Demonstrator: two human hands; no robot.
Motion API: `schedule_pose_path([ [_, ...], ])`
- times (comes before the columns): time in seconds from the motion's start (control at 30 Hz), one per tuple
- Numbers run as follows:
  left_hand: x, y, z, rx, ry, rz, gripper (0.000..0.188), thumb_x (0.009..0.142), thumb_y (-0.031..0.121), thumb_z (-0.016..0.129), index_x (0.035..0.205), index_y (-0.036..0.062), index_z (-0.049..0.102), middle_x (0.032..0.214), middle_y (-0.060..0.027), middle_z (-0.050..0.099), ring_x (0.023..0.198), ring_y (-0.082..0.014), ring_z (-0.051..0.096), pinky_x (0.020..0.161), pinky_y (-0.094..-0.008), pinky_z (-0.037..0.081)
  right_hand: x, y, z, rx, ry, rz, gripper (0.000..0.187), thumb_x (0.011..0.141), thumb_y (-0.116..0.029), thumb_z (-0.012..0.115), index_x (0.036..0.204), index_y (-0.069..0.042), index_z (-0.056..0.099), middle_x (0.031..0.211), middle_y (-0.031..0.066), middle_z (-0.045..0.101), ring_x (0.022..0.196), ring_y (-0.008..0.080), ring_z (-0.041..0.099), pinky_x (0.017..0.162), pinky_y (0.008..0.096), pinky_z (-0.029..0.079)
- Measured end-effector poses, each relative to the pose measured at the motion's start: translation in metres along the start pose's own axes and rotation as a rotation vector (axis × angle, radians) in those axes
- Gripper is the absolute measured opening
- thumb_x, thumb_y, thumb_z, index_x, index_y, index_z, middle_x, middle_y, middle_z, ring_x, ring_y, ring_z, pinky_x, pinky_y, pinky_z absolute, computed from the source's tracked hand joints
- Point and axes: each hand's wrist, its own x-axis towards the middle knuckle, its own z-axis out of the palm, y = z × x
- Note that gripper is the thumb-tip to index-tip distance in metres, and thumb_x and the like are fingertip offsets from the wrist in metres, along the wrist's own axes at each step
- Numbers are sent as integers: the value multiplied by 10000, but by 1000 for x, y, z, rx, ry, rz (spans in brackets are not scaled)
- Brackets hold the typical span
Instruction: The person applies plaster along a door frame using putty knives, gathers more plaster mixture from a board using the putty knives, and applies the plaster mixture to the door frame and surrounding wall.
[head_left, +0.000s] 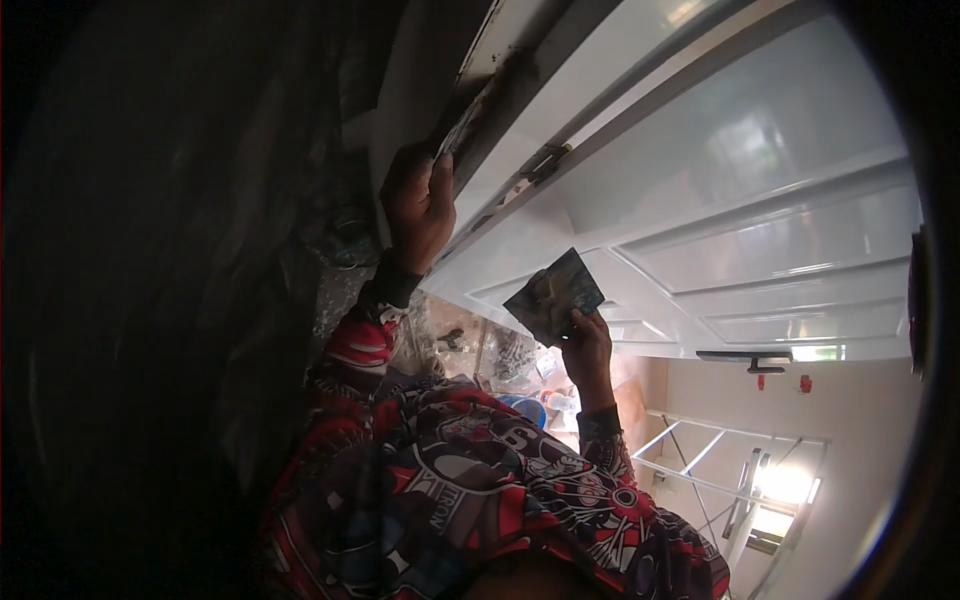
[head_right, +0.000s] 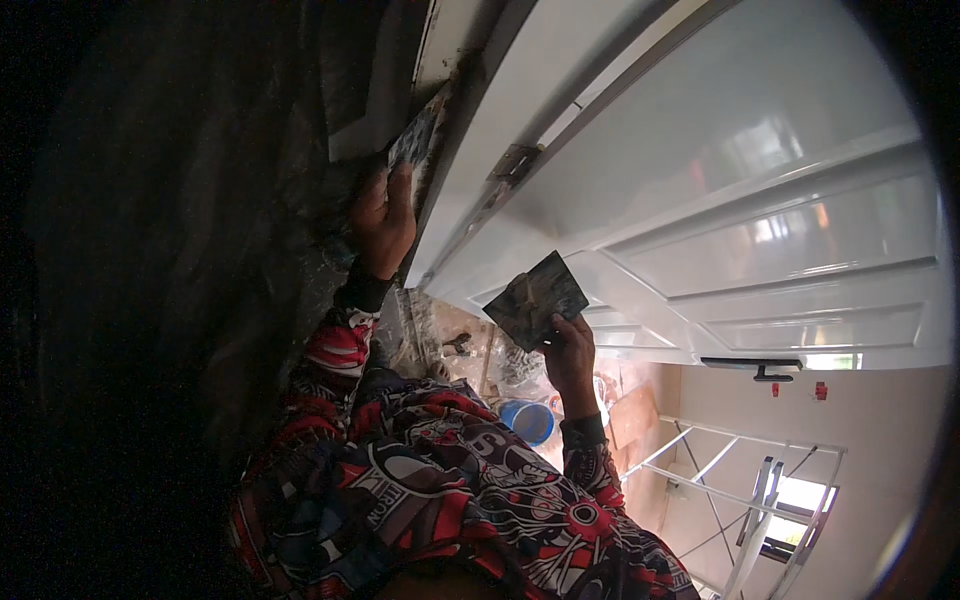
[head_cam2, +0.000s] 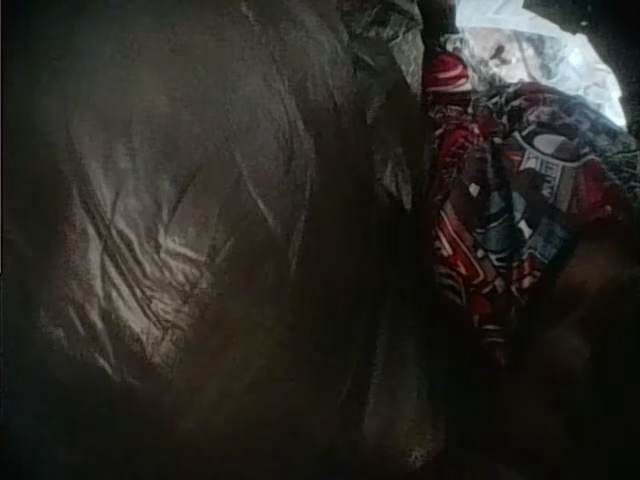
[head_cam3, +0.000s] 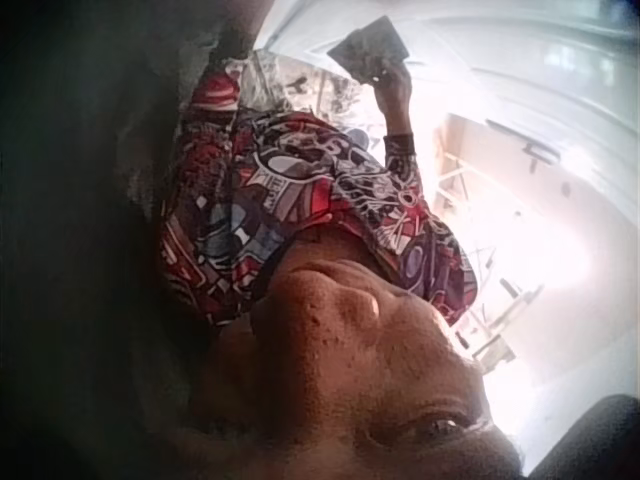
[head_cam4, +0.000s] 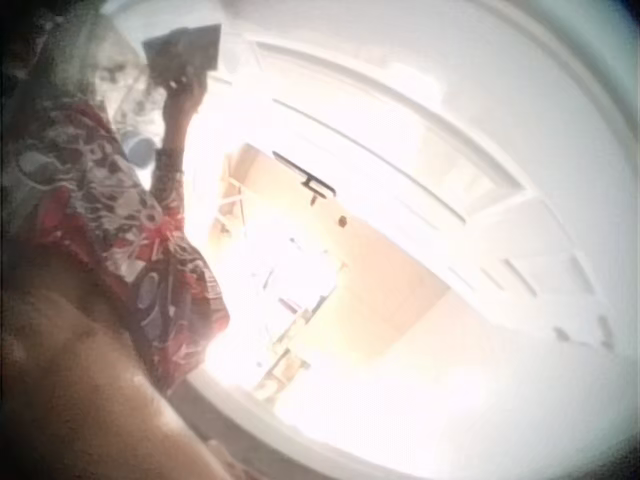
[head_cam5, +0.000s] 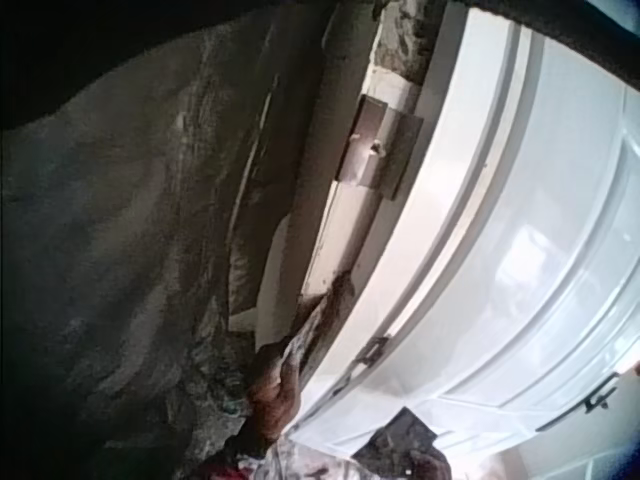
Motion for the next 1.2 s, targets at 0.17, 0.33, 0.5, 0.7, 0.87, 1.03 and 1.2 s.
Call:
schedule_pose_path([
  [0.17, -3, -13, 6, 148, -16, 93, 124, 896, -8, 595, 1016, 8, 617, 875, -166, 600, 783, -334, 605, 690, -377, 481, -2, 1, 4, 95, 2, 55, 253, 941, 20, 502, 1175, 82, 572, 1139, 141, 633, 977, 243, 690, 749, 364, 629],
  [0.33, -3, 7, 25, 154, 9, 121, 224, 858, -29, 599, 1074, 27, 624, 918, -168, 623, 829, -349, 612, 718, -403, 492, -2, -13, -3, 295, 32, 177, 272, 957, -57, 476, 1189, 45, 576, 1175, 143, 629, 976, 249, 687, 772, 365, 620],
  [0.5, -8, 4, 23, 192, -13, 181, 327, 825, -44, 614, 1138, 46, 633, 926, -154, 639, 849, -344, 616, 730, -410, 496, -4, -13, 2, -7, -3, -27, 275, 967, -65, 478, 1198, 57, 563, 1169, 141, 630, 993, 247, 680, 790, 364, 617],
  [0.7, -12, -7, -2, 102, -121, 136, 233, 848, -48, 603, 1063, 29, 646, 867, -151, 625, 793, -334, 614, 677, -392, 486, 5, -9, 10, 211, -65, 115, 299, 979, -83, 474, 1244, 41, 534, 1179, 149, 628, 1029, 256, 668, 820, 382, 609],
  [0.87, -20, 0, 10, 8, 15, 55, 196, 864, -40, 598, 1047, 17, 638, 862, -152, 619, 784, -331, 611, 664, -396, 483, 4, -13, -5, 373, -14, 162, 332, 970, -116, 479, 1261, 41, 516, 1183, 160, 627, 1023, 278, 673, 834, 423, 604],
  [1.03, -1, 21, 14, 129, -38, 144, 102, 960, 47, 568, 1027, -7, 624, 914, -178, 629, 804, -294, 620, 704, -341, 477, 3, -13, 3, 352, -41, 156, 355, 964, -141, 482, 1270, 37, 508, 1189, 162, 625, 1032, 285, 672, 817, 429, 607],
  [1.2, 13, 31, 33, 149, 71, 230, 119, 915, 1, 596, 1031, -13, 618, 891, -168, 607, 795, -317, 596, 703, -370, 467, -1, -16, 4, 176, -21, 114, 307, 959, -60, 501, 1233, 77, 529, 1182, 159, 618, 1032, 251, 670, 750, 362, 628],
])
